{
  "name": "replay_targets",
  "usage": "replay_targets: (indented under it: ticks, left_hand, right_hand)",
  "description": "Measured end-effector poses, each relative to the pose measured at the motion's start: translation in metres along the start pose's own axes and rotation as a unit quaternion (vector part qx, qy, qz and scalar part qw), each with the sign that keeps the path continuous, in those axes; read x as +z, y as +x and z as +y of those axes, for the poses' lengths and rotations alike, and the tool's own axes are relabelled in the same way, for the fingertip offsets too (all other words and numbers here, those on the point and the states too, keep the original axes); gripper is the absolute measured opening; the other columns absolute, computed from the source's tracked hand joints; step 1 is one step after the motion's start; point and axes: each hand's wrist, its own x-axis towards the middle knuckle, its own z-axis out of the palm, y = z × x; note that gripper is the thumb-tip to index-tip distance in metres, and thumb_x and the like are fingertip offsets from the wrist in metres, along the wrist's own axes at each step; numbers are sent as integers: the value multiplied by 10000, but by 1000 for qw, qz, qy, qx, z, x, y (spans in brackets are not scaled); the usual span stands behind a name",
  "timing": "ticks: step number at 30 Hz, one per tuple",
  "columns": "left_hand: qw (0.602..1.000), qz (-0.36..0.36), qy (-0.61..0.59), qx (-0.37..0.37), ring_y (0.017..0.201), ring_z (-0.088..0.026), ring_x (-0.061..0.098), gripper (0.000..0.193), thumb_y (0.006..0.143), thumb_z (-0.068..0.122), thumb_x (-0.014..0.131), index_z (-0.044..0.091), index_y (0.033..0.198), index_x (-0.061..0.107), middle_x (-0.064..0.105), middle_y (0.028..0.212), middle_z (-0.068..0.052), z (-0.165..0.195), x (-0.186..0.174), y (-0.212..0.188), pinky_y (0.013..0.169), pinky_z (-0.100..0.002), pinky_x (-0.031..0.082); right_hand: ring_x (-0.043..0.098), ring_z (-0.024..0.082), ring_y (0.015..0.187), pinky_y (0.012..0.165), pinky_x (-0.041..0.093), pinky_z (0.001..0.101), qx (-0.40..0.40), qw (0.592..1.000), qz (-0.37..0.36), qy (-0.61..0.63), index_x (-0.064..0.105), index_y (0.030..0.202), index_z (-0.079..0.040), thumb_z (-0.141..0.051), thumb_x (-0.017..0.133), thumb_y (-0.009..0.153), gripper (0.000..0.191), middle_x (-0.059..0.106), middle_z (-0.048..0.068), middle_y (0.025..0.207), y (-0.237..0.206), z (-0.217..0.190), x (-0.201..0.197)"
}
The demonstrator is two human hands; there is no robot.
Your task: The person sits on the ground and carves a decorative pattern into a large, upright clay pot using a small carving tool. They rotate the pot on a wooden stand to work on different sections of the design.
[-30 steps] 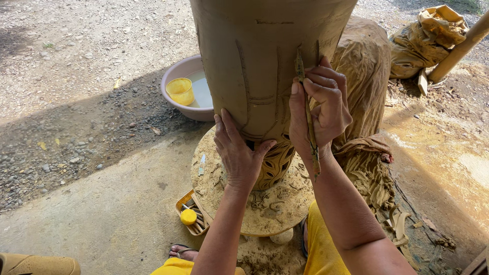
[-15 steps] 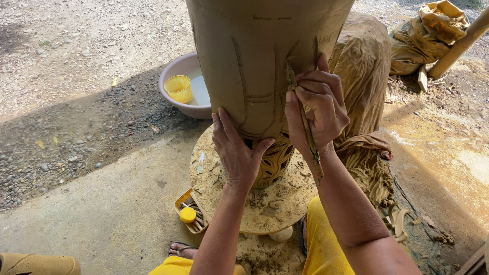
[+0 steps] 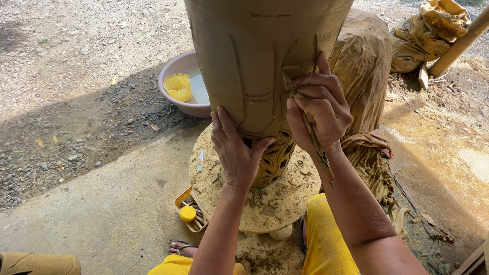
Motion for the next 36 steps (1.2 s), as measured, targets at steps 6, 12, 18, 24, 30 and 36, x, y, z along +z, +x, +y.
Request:
replay_targets:
  ticks: [6,12,18,24,30,36]
  left_hand:
    - [1000,-4,1,-5,1419,-514,387,1330,740,830,630,-3,1635,106,272,1593,-358,0,0,0,1126,-645,380]
    - [1000,-4,4,-3,1419,-506,390,1329,744,844,607,-1,1636,101,275,1592,-351,-3,2,0,1126,-645,387]
    - [1000,0,4,9,1426,-508,382,1321,760,855,585,2,1641,93,266,1596,-352,-6,4,-1,1130,-648,387]
    - [1000,-3,-2,3,1418,-510,388,1317,758,847,594,10,1644,94,272,1596,-351,-5,2,0,1132,-649,383]
    - [1000,-5,-4,1,1412,-509,391,1322,747,836,613,8,1638,98,270,1597,-351,-4,1,0,1124,-643,385]
    - [1000,-7,-8,1,1419,-504,385,1320,753,840,612,4,1638,102,268,1603,-348,-4,0,0,1134,-638,386]
  right_hand:
    - [724,256,915,1241,398,625,-4,1000,-16,9,526,791,-43,33,702,944,245,673,109,754,-4,4,-3]
    - [713,193,814,1228,421,629,-14,998,16,57,533,754,-65,35,667,910,228,657,95,708,-8,10,-1]
    - [707,245,1042,1175,529,545,61,987,100,109,588,962,-18,-6,717,1012,138,715,137,986,1,12,-2]
    - [687,250,1105,1190,516,519,68,994,73,46,582,998,-3,48,712,1042,146,704,154,1058,10,5,2]
    - [682,268,1043,1159,514,540,33,997,67,15,582,961,4,80,719,997,161,699,153,988,11,9,2]
    - [676,273,1005,1144,513,554,30,996,77,16,575,930,7,68,696,969,141,700,148,927,1,5,5]
